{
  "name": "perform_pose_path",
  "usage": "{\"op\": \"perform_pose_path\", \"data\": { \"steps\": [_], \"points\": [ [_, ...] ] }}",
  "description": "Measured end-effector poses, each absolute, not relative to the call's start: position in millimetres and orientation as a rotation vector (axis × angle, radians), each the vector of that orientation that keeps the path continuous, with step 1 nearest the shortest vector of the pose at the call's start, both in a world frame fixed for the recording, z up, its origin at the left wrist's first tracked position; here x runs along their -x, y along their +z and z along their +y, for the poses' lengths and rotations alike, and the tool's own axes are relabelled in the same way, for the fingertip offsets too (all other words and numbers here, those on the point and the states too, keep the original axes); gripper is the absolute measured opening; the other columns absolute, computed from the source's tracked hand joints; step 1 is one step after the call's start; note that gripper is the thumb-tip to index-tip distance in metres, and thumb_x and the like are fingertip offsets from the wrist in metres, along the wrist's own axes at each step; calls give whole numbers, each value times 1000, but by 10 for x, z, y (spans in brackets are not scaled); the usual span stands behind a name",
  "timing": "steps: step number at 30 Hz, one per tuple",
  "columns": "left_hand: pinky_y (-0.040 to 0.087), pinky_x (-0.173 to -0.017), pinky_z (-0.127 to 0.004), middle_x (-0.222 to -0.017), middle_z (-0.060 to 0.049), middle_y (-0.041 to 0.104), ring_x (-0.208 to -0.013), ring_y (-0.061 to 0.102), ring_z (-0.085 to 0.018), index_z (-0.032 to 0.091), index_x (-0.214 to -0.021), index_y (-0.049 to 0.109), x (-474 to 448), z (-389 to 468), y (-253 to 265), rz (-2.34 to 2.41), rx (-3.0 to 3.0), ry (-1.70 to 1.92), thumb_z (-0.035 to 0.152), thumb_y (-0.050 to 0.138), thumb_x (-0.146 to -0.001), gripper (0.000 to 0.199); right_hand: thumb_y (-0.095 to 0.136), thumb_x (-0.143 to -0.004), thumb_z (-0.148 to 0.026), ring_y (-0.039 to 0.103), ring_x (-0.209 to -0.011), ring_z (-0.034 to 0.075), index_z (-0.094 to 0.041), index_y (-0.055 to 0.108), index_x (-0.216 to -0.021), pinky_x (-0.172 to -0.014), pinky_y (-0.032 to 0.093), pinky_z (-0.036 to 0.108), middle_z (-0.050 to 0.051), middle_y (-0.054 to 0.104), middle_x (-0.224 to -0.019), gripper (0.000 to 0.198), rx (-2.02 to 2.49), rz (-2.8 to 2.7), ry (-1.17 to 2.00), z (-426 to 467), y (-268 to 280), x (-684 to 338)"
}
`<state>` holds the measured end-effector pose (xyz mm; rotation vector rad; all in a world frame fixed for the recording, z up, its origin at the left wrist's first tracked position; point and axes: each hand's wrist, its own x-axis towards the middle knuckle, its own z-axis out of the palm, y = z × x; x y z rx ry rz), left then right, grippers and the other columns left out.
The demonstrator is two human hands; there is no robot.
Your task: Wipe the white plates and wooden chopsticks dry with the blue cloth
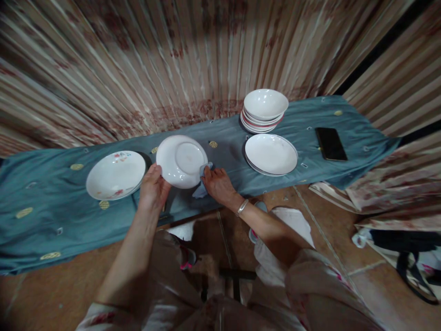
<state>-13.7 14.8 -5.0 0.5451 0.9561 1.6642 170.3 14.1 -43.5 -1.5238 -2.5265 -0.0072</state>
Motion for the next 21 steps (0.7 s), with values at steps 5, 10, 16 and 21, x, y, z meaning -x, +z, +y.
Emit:
{"op": "perform_pose_path", "data": {
  "steps": [5, 10, 16, 21],
  "points": [
    [54, -84, -27, -84, -3, 72, -84, 67, -15, 17, -83, 65, 141, 147, -63, 963, -572, 1651, 31, 82, -68, 27, 45, -100, -28, 60, -87, 26, -3, 55, -123, -77, 41, 38, 15, 69, -87, 36, 1364, -2543, -69, 55, -404, -1707],
    [53, -91, -31, -93, -6, 73, -98, 67, -19, 18, -85, 65, 119, 154, -77, 980, -632, 1638, 36, 81, -69, 28, 45, -100, -26, 60, -87, 25, -6, 59, -122, -77, 41, 38, 13, 70, -87, 33, 1150, -2513, -85, -34, -353, -1685],
    [53, -88, -31, -95, -6, 73, -96, 67, -19, 18, -89, 64, 47, 135, -67, 964, -662, 1588, 37, 79, -70, 31, 43, -99, -21, 57, -103, 24, -15, 57, -131, -88, 42, 40, 14, 67, -119, 35, 1064, -2452, -112, -43, -218, -1681],
    [54, -84, -32, -96, -4, 74, -89, 69, -19, 19, -91, 64, 14, 121, -63, 935, -645, 1568, 35, 79, -71, 30, 40, -100, -19, 51, -119, 26, -14, 54, -136, -98, 42, 43, 14, 60, -135, 39, 1074, -2402, -87, 26, -214, -1675]
  ]
}}
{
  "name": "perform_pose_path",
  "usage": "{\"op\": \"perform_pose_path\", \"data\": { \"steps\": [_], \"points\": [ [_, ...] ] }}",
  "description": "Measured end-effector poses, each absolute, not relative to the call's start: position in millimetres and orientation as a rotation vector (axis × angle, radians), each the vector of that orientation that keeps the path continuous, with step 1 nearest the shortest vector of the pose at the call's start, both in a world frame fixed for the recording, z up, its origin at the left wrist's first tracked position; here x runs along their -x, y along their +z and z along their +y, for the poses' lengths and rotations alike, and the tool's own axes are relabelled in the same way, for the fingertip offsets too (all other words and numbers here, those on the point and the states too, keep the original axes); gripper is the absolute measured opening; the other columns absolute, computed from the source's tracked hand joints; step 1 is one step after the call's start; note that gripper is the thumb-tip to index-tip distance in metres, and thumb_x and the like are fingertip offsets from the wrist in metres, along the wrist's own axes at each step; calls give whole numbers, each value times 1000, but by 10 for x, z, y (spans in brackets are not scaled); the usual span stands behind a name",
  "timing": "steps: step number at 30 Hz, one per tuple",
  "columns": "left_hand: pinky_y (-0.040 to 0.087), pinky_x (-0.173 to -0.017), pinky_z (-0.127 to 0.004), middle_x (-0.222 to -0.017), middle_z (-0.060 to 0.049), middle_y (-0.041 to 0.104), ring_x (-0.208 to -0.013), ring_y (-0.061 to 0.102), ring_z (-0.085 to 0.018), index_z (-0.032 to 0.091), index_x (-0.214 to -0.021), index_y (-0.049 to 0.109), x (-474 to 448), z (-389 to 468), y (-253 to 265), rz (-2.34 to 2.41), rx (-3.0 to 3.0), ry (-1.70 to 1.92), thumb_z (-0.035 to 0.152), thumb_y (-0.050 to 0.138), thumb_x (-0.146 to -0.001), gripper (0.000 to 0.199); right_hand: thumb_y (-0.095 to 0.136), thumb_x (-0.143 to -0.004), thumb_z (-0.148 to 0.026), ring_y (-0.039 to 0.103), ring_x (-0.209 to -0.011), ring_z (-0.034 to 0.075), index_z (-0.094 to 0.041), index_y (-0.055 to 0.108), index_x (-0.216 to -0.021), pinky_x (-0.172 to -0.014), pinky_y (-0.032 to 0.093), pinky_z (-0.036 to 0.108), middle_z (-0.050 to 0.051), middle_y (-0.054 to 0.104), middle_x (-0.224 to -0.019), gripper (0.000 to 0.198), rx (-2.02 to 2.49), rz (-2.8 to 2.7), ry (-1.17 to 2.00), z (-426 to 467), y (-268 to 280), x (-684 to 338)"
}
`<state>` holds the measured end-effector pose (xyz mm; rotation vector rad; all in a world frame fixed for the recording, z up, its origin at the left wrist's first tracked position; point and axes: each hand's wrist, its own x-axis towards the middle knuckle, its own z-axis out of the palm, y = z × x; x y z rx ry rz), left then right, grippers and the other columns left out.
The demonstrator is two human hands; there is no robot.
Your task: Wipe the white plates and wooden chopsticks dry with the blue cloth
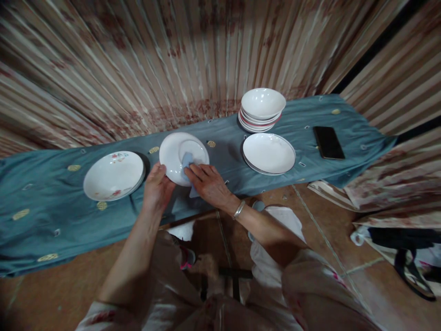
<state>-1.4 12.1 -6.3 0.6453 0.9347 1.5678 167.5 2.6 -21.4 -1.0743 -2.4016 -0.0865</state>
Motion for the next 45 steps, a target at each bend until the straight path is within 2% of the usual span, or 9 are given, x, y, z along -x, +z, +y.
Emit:
{"op": "perform_pose_path", "data": {
  "steps": [9, 18, 23, 27, 31, 39, 45],
  "points": [
    [55, -88, -34, -93, -2, 74, -87, 69, -18, 21, -92, 67, -19, 73, 18, 916, -634, 1526, 32, 80, -71, 28, 33, -100, -23, 36, -141, 27, -14, 41, -147, -108, 37, 47, 15, 47, -150, 49, 1121, -2344, 31, 89, -204, -1616],
    [54, -85, -33, -88, -3, 73, -90, 67, -20, 21, -86, 67, -55, 73, -9, 927, -740, 1535, 36, 82, -67, 28, 30, -102, -36, 26, -147, 29, -14, 33, -152, -111, 31, 47, 15, 40, -155, 55, 1238, -2283, 42, 224, -104, -1664],
    [52, -86, -32, -90, -3, 73, -88, 66, -18, 20, -87, 68, -75, 58, 7, 895, -767, 1534, 36, 82, -66, 30, 27, -102, -35, 27, -146, 30, -12, 33, -151, -111, 28, 47, 16, 41, -154, 55, 1304, -2252, 28, 320, -127, -1694],
    [52, -85, -31, -90, -3, 72, -83, 65, -16, 20, -86, 67, -73, 53, 8, 918, -776, 1536, 38, 83, -65, 32, 27, -102, -35, 32, -142, 31, -11, 35, -150, -111, 28, 48, 17, 42, -152, 54, 1372, -2223, 36, 373, -160, -1709],
    [52, -86, -32, -89, -3, 70, -87, 65, -17, 20, -87, 67, -49, 65, -27, 930, -785, 1540, 38, 81, -68, 30, 28, -102, -34, 39, -136, 31, -8, 38, -148, -109, 29, 48, 19, 47, -148, 53, 1412, -2214, 35, 388, -205, -1714],
    [51, -88, -33, -88, -2, 69, -90, 66, -18, 20, -87, 66, -23, 88, -39, 936, -756, 1535, 35, 81, -68, 28, 34, -101, -30, 50, -117, 31, -5, 48, -138, -99, 33, 44, 20, 58, -135, 47, 1446, -2263, -29, 326, -246, -1756],
    [53, -83, -30, -84, -1, 70, -77, 64, -14, 21, -87, 67, -30, 86, -15, 945, -715, 1534, 34, 82, -67, 29, 39, -99, -28, 53, -102, 30, -8, 58, -122, -89, 34, 43, 18, 66, -116, 36, 1444, -2306, -55, 229, -196, -1775]
  ]
}}
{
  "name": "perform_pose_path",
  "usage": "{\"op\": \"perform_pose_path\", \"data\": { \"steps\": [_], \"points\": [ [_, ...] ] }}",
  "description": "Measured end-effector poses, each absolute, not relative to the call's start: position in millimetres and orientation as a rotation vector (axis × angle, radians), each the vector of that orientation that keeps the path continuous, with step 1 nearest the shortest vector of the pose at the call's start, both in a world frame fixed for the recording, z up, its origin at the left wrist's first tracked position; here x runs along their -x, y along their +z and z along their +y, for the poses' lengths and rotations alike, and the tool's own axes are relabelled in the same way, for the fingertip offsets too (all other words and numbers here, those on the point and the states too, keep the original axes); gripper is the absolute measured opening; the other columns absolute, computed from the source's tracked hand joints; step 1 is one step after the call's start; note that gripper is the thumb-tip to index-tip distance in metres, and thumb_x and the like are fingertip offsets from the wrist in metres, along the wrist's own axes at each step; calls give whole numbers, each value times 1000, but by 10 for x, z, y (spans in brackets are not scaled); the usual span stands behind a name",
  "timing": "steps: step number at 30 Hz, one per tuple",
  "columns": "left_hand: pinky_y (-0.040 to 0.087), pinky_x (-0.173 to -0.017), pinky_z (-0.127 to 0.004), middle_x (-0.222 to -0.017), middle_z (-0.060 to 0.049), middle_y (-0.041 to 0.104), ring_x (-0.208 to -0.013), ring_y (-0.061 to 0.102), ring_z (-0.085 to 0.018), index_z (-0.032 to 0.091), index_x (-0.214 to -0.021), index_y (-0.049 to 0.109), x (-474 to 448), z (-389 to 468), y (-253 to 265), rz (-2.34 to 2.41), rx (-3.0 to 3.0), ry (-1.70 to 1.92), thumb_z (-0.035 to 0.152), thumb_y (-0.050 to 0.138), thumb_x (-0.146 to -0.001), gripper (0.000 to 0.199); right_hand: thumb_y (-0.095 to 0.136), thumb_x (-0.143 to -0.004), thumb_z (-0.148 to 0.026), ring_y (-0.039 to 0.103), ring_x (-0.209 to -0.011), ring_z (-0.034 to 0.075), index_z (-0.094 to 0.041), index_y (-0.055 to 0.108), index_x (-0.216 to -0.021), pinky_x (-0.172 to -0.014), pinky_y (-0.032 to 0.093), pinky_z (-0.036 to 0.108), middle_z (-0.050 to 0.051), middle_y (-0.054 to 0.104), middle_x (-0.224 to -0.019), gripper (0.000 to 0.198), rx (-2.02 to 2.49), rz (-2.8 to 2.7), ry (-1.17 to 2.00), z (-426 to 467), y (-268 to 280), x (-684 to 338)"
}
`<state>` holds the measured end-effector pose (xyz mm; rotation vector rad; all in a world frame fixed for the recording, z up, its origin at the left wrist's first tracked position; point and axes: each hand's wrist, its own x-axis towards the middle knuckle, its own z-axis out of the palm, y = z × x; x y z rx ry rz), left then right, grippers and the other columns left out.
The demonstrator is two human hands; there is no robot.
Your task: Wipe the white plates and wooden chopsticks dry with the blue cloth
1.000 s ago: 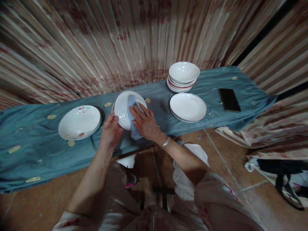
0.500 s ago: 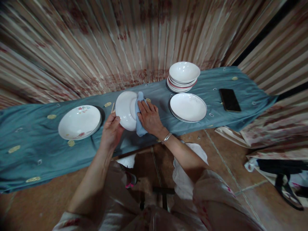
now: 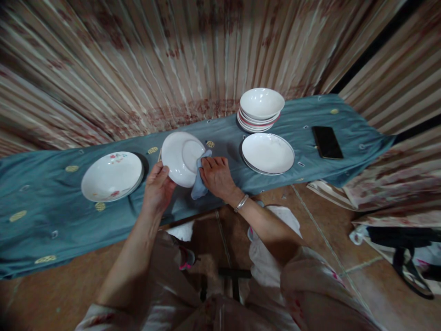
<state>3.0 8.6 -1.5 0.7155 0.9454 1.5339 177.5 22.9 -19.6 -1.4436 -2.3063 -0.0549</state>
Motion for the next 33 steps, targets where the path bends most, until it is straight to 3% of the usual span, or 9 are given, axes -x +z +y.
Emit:
{"op": "perform_pose_path", "data": {
  "steps": [9, 15, 22, 28, 33],
  "points": [
    [52, -78, -25, -85, 1, 69, -73, 63, -11, 20, -89, 66, -9, 96, -39, 950, -700, 1525, 36, 83, -67, 32, 41, -99, -28, 54, -98, 28, -10, 62, -113, -88, 35, 41, 16, 69, -104, 31, 1287, -2340, 56, 110, -133, -1783],
    [50, -68, -20, -84, 1, 70, -70, 61, -9, 19, -89, 67, -17, 101, -48, 927, -701, 1535, 37, 85, -64, 36, 45, -99, -30, 55, -102, 27, -10, 60, -121, -90, 37, 43, 16, 69, -113, 33, 1120, -2297, 82, 69, -170, -1751],
    [50, -68, -20, -85, 1, 70, -71, 62, -10, 19, -89, 67, -42, 75, -24, 886, -718, 1527, 34, 84, -66, 32, 43, -98, -22, 53, -117, 28, -9, 55, -130, -98, 39, 46, 19, 63, -127, 37, 1066, -2248, -46, 49, -186, -1673],
    [51, -77, -25, -86, 0, 69, -74, 61, -11, 20, -92, 66, -54, 54, -31, 856, -777, 1499, 34, 79, -72, 28, 39, -96, -18, 38, -138, 30, -11, 49, -139, -107, 35, 49, 19, 49, -146, 44, 1042, -2254, -113, 89, -165, -1653],
    [51, -76, -26, -87, 1, 69, -74, 60, -11, 20, -93, 67, -65, 42, -39, 869, -826, 1483, 35, 78, -74, 27, 37, -98, -26, 31, -145, 28, -12, 44, -143, -113, 30, 49, 17, 44, -151, 47, 1027, -2235, -70, 175, -90, -1671]
  ]
}}
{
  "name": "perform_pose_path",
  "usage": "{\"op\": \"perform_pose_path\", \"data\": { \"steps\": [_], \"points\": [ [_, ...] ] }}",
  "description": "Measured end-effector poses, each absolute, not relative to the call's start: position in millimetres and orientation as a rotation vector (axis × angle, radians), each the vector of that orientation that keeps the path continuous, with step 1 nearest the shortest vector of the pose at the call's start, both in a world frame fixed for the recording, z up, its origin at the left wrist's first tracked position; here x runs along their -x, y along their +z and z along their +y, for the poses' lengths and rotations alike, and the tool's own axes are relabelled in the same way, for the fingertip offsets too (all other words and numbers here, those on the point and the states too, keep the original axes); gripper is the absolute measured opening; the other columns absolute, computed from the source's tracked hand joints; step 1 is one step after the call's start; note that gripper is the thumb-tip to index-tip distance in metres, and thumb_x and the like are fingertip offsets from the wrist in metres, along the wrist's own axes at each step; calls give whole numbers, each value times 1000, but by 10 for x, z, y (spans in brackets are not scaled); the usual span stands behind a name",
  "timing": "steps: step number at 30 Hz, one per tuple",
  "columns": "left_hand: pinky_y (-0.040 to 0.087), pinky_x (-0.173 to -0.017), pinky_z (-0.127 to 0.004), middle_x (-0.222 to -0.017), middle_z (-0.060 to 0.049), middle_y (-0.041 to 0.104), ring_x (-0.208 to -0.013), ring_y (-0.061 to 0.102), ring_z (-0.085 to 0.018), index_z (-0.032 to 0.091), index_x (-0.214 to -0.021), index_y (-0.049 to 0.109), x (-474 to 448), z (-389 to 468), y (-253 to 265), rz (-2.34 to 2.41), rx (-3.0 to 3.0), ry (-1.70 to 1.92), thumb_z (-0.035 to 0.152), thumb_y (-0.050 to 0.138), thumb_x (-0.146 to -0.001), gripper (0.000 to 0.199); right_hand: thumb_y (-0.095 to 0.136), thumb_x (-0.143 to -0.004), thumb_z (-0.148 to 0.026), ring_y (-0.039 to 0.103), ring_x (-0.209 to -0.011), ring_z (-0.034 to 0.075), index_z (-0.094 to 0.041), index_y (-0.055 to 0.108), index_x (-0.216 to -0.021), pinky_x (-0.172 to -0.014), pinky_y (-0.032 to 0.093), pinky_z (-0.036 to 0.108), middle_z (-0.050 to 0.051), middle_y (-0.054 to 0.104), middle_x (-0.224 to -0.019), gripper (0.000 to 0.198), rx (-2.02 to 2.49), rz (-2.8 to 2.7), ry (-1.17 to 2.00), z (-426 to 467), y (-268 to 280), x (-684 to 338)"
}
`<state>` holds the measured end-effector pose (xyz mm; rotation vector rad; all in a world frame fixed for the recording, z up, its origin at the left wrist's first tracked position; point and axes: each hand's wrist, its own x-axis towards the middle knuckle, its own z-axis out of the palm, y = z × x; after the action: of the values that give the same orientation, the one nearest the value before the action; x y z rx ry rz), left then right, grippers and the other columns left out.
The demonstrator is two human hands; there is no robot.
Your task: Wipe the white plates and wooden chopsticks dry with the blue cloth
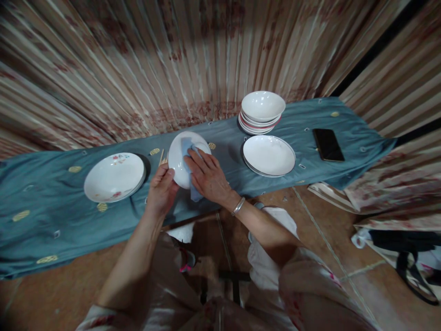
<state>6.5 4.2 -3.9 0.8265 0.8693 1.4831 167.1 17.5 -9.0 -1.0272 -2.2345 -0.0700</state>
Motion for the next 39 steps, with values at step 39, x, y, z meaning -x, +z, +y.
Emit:
{"op": "perform_pose_path", "data": {
  "steps": [39],
  "points": [
    [50, -78, -27, -86, 0, 66, -78, 61, -13, 22, -89, 65, -85, 75, -49, 906, -882, 1501, 38, 76, -75, 25, 34, -101, -37, 68, -94, 29, -10, 59, -120, -85, 53, 47, 22, 70, -108, 41, 1347, -2043, 217, 411, -479, -1905]
  ]
}}
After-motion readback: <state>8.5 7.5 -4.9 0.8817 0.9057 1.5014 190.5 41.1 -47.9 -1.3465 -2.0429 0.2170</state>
